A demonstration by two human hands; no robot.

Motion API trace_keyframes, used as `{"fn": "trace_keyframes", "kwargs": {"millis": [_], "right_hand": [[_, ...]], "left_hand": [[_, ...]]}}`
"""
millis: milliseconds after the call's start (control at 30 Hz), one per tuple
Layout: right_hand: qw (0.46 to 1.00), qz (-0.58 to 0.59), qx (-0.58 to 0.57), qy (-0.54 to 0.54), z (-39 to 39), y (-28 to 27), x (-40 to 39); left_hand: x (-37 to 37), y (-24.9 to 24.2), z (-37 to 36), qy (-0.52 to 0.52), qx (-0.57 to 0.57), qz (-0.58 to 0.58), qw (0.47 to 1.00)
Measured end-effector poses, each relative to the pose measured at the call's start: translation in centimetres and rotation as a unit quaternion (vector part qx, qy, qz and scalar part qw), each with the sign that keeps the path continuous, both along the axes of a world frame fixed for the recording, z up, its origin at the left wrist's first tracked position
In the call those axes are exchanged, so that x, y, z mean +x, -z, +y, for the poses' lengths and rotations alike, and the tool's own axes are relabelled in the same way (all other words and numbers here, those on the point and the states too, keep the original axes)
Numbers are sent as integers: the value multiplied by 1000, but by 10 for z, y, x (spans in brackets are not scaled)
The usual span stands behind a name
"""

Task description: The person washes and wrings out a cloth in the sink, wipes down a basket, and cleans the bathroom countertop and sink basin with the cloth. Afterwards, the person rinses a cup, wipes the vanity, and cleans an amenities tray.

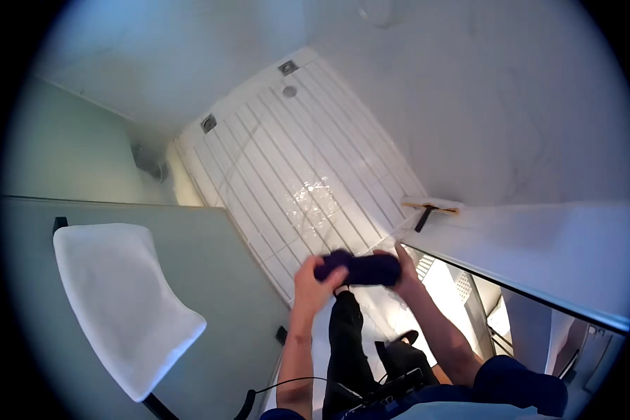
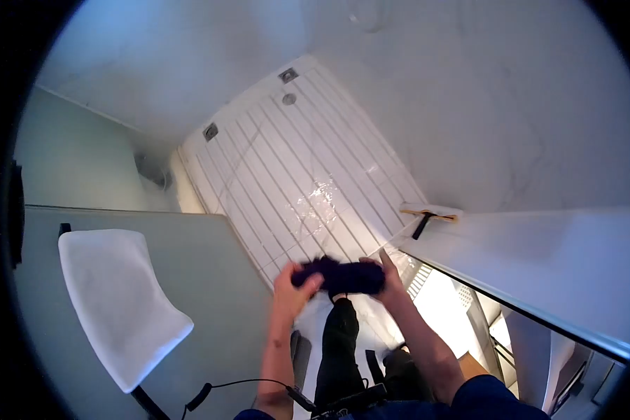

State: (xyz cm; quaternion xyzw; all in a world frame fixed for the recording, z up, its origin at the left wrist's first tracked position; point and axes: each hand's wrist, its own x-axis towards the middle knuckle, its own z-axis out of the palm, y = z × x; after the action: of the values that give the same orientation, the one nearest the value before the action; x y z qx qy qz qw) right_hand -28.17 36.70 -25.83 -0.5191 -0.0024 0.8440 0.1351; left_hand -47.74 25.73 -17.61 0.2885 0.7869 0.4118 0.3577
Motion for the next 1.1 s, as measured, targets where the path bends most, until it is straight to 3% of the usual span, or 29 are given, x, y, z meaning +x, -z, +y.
{"fn": "trace_keyframes", "kwargs": {"millis": [33,67,100,133,200,233,267,333,400,467,533,600,733,800,867,900,933,967,1000,1033,1067,1100], "right_hand": [[987,113,-18,112,-23,-8,33],[977,142,26,158,-45,-15,62],[972,128,-15,196,-66,-23,96],[983,119,4,140,-96,-14,133],[984,154,42,78,-141,-63,176],[985,164,42,31,-170,-72,205],[984,170,44,-7,-197,-81,243],[982,168,-36,84,-231,-100,297],[984,129,84,93,-234,-145,353],[982,32,178,50,-252,-133,423],[984,-14,126,127,-262,-192,498],[974,-105,157,126,-295,-176,583],[889,-246,323,212,-272,-291,632],[840,-234,440,215,-240,-313,634],[755,-329,542,167,-184,-331,614],[676,-388,619,95,-153,-327,602],[632,-391,668,21,-119,-311,589],[609,-383,694,-34,-86,-296,571],[490,-434,751,-91,-53,-272,554],[430,-472,756,-142,-24,-267,538],[368,-504,758,-191,-9,-263,524],[369,-493,763,-199,12,-258,525]], "left_hand": [[27,-17,-15,59,-61,-33,996],[55,-32,-30,117,-124,-63,983],[91,-36,-48,141,-98,-75,982],[127,-43,-61,167,-76,-88,979],[193,-81,-71,260,-148,-124,946],[234,-67,-96,271,-62,-121,953],[268,-82,-99,334,-98,-105,932],[324,-109,-116,360,-28,-108,926],[371,-137,-115,350,-74,-114,927],[406,-157,-101,368,-88,-135,916],[445,-187,-80,420,18,-31,907],[471,-210,-52,417,17,-39,908],[499,-260,-4,345,129,-55,928],[498,-218,37,263,330,169,891],[511,-185,75,182,311,343,867],[513,-140,102,128,317,327,881],[514,-107,117,68,321,312,892],[522,-105,122,60,313,317,893],[531,-104,128,-25,291,260,921],[537,-105,128,-110,262,204,937],[541,-109,116,-115,249,212,938],[560,-113,115,-153,315,4,937]]}}
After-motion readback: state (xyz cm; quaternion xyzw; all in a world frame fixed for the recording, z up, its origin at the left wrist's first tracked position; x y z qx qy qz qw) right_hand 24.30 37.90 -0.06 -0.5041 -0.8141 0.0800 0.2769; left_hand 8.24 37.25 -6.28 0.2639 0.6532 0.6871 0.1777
